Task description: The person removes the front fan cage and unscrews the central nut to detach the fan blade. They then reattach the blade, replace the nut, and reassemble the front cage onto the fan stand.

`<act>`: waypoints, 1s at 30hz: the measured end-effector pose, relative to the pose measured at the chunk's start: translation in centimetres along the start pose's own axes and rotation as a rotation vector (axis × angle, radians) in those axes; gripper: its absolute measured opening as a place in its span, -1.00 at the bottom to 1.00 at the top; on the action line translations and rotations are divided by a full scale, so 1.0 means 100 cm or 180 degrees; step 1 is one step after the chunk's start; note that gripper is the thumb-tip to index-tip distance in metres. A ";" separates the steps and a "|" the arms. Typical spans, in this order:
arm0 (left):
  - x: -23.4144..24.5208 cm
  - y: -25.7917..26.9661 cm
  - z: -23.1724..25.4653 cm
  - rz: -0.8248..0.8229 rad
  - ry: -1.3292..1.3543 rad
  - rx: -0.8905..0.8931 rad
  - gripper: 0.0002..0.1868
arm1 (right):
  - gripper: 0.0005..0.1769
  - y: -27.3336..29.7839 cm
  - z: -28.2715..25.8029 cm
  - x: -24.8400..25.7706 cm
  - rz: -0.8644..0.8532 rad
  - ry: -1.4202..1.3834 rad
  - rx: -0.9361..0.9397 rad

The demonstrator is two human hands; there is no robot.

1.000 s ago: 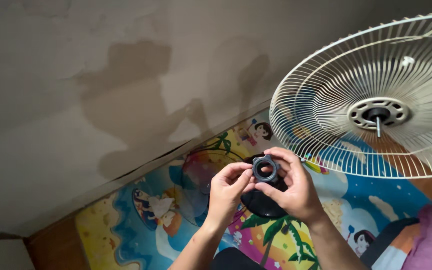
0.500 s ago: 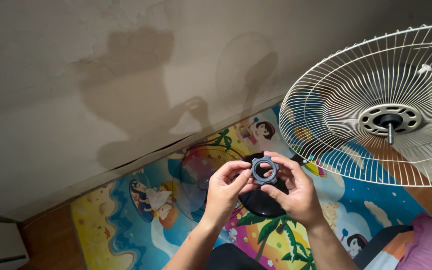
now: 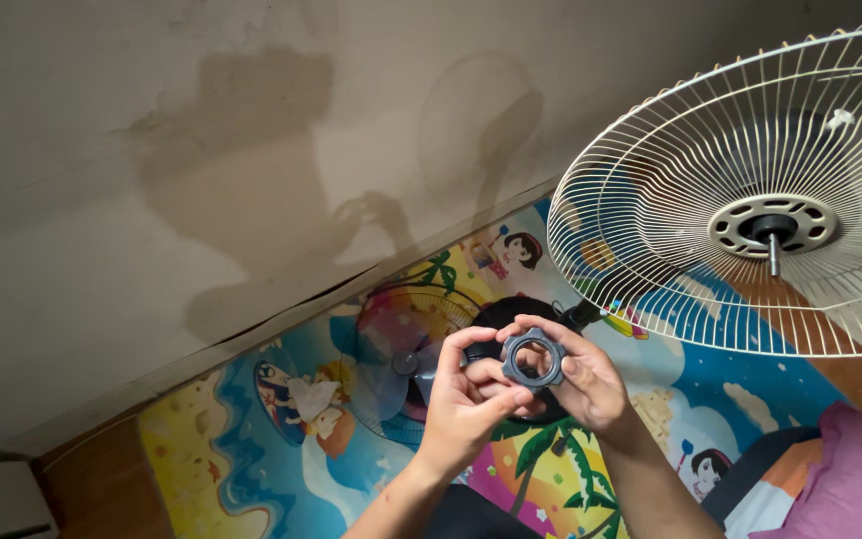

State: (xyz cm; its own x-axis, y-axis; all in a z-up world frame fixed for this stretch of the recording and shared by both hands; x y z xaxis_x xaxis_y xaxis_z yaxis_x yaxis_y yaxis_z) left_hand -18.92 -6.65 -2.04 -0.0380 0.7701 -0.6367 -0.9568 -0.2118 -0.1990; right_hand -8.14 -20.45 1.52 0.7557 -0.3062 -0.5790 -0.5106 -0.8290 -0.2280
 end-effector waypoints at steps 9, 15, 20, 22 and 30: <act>-0.009 0.009 0.001 0.0063 -0.0108 0.0163 -0.26 | -0.18 0.003 0.010 0.000 0.0054 -0.0365 -0.0356; -0.007 0.010 0.001 0.0082 -0.0151 0.0080 -0.27 | -0.19 -0.001 0.012 -0.002 0.0004 -0.0455 -0.0406; -0.006 0.006 0.001 0.0095 -0.0207 0.0046 -0.27 | -0.20 -0.004 0.011 -0.002 0.0043 -0.0473 -0.0390; -0.005 0.006 0.001 0.0103 -0.0275 0.0062 -0.27 | -0.20 -0.004 0.011 -0.001 0.0000 -0.0537 -0.0408; -0.007 0.008 0.000 0.0133 -0.0326 0.0040 -0.26 | -0.19 -0.001 0.013 0.003 0.0010 -0.0518 -0.0431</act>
State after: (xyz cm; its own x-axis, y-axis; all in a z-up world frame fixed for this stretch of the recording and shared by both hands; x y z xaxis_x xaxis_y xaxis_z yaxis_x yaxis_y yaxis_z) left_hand -19.68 -7.33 -1.75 -0.1067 0.8183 -0.5648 -0.9573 -0.2381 -0.1641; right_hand -8.35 -19.86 0.33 0.6724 -0.2384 -0.7007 -0.4447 -0.8869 -0.1250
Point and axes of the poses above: each hand's wrist, its own y-axis away from the middle knuckle, its own x-axis out of the back of the hand, z = x × y, the point moved 2 cm from there along -y, towards the middle knuckle, and after that the axes turned 14 degrees about -y, right-handed, at the moved point
